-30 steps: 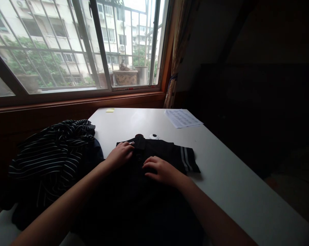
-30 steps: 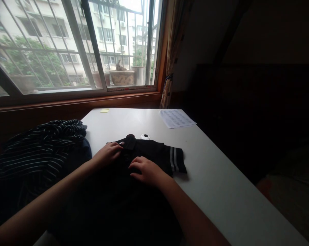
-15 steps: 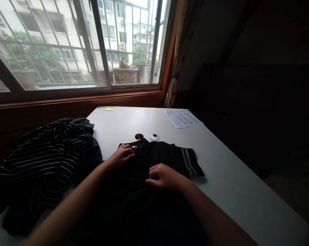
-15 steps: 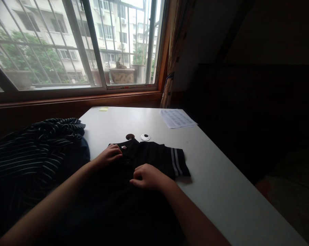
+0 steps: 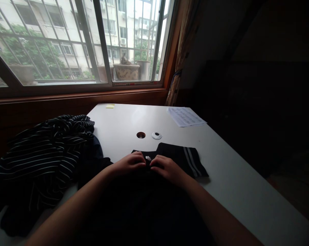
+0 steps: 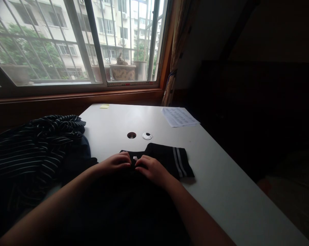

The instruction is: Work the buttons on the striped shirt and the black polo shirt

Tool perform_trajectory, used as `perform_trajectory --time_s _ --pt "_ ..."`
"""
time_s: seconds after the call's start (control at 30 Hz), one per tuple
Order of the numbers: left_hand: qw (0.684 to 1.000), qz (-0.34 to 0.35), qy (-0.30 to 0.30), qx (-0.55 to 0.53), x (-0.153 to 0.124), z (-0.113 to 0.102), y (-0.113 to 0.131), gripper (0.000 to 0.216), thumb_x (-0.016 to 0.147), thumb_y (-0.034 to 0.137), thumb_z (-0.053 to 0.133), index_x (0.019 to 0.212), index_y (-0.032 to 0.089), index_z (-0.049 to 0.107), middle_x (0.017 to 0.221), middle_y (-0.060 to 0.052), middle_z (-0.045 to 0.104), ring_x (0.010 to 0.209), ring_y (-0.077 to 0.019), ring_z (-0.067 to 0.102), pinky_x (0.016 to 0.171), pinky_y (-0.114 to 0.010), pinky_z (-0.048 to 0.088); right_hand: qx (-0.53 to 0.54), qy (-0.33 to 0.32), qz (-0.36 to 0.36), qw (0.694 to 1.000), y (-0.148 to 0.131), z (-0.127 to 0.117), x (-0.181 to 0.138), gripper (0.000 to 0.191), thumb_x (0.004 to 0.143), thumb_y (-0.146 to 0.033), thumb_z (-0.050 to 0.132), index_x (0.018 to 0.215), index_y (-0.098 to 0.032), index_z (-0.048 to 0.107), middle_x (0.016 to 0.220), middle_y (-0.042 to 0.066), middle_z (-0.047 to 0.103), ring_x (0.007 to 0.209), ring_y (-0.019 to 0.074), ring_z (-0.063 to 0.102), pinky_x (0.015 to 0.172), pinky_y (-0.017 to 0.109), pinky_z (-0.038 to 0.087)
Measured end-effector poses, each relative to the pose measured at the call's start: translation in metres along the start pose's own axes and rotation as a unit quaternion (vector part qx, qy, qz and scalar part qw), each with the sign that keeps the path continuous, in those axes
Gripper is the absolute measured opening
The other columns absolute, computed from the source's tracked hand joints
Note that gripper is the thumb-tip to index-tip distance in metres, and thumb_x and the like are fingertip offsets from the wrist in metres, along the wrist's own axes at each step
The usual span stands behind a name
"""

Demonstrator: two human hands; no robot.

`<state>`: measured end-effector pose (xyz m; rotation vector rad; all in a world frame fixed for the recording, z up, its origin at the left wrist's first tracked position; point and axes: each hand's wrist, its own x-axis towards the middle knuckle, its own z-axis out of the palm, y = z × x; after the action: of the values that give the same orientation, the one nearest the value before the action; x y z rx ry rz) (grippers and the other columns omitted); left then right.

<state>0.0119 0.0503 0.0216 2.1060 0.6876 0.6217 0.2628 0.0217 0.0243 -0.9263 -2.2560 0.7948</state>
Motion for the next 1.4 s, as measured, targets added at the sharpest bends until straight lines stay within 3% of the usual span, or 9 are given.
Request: perform_trajectory --time_s 0.17,0.33,0.47,0.73,0.97,1.17,1.27,1.4 --pt "0.999 -0.002 0.037 0.030 0.005 0.005 -0.004 0.034 0.096 0.047 0.054 0.092 0.017 0.069 0.094 -0.006 0.059 0.091 -0.0195 0.057 0.083 -0.032 0.049 0.055 0.047 0.043 0.996 0.001 0.003 0.004 0.007 0.089 -0.027 0.065 0.086 -0.021 0.068 0.084 0.001 0.064 0.080 0.0167 0.059 0.074 0.028 0.044" --pt "0.995 -0.015 0.092 0.019 0.004 0.004 -0.003 0.029 0.094 0.045 0.060 0.097 0.018 0.069 0.100 -0.007 0.060 0.092 -0.0198 0.060 0.084 -0.032 0.049 0.129 0.050 0.125 0.982 0.003 0.004 0.005 0.016 0.089 -0.034 0.063 0.086 -0.019 0.066 0.081 0.000 0.064 0.078 0.0162 0.057 0.071 0.027 0.043" --pt "0.994 0.009 0.110 -0.010 0.001 0.001 0.001 0.028 0.093 0.044 0.060 0.100 0.019 0.071 0.105 -0.008 0.060 0.099 -0.0214 0.059 0.089 -0.033 0.049 0.146 0.045 0.141 0.978 0.005 0.003 0.005 0.019 0.089 -0.037 0.063 0.087 -0.019 0.066 0.082 0.000 0.064 0.079 0.0167 0.057 0.071 0.027 0.043" --pt "0.995 -0.005 0.075 0.063 0.005 0.011 -0.003 0.025 0.086 0.044 0.069 0.092 0.020 0.071 0.095 -0.006 0.062 0.099 -0.0242 0.054 0.093 -0.038 0.043 0.069 0.080 0.041 0.994 0.003 0.011 0.005 0.011 0.092 -0.029 0.062 0.087 -0.022 0.066 0.086 0.002 0.061 0.082 0.0174 0.058 0.077 0.030 0.046" --pt "0.999 -0.033 0.026 0.012 0.005 0.006 0.002 0.025 0.086 0.044 0.069 0.089 0.020 0.071 0.092 -0.005 0.062 0.102 -0.0245 0.052 0.091 -0.035 0.042 0.023 0.132 -0.028 0.991 0.000 0.018 0.004 0.013 0.096 -0.023 0.055 0.098 -0.026 0.067 0.097 0.005 0.056 0.091 0.0193 0.058 0.082 0.034 0.050" --pt "0.991 -0.072 0.055 -0.097 0.006 0.005 0.004 0.025 0.084 0.041 0.072 0.087 0.016 0.069 0.090 -0.004 0.062 0.090 -0.0201 0.055 0.081 -0.030 0.042 -0.059 0.188 -0.066 0.978 -0.005 0.013 -0.001 0.011 0.090 -0.024 0.065 0.100 -0.027 0.064 0.100 0.006 0.056 0.097 0.0227 0.056 0.089 0.040 0.050" --pt "0.973 -0.128 0.059 -0.183 0.005 0.005 0.004 0.026 0.082 0.040 0.073 0.085 0.015 0.067 0.080 -0.001 0.060 0.076 -0.0154 0.053 0.067 -0.025 0.039 -0.101 0.178 -0.092 0.974 -0.008 0.014 -0.002 0.015 0.085 -0.026 0.071 0.098 -0.026 0.064 0.098 0.005 0.057 0.094 0.0231 0.056 0.085 0.041 0.051" --pt "0.943 -0.177 0.049 -0.277 0.003 0.005 0.005 0.027 0.080 0.039 0.075 0.086 0.014 0.064 0.072 0.001 0.055 0.065 -0.0114 0.048 0.058 -0.022 0.034 -0.125 0.194 -0.104 0.967 -0.008 0.015 -0.001 0.012 0.090 -0.018 0.065 0.100 -0.025 0.066 0.095 0.005 0.059 0.091 0.0211 0.056 0.081 0.038 0.051"
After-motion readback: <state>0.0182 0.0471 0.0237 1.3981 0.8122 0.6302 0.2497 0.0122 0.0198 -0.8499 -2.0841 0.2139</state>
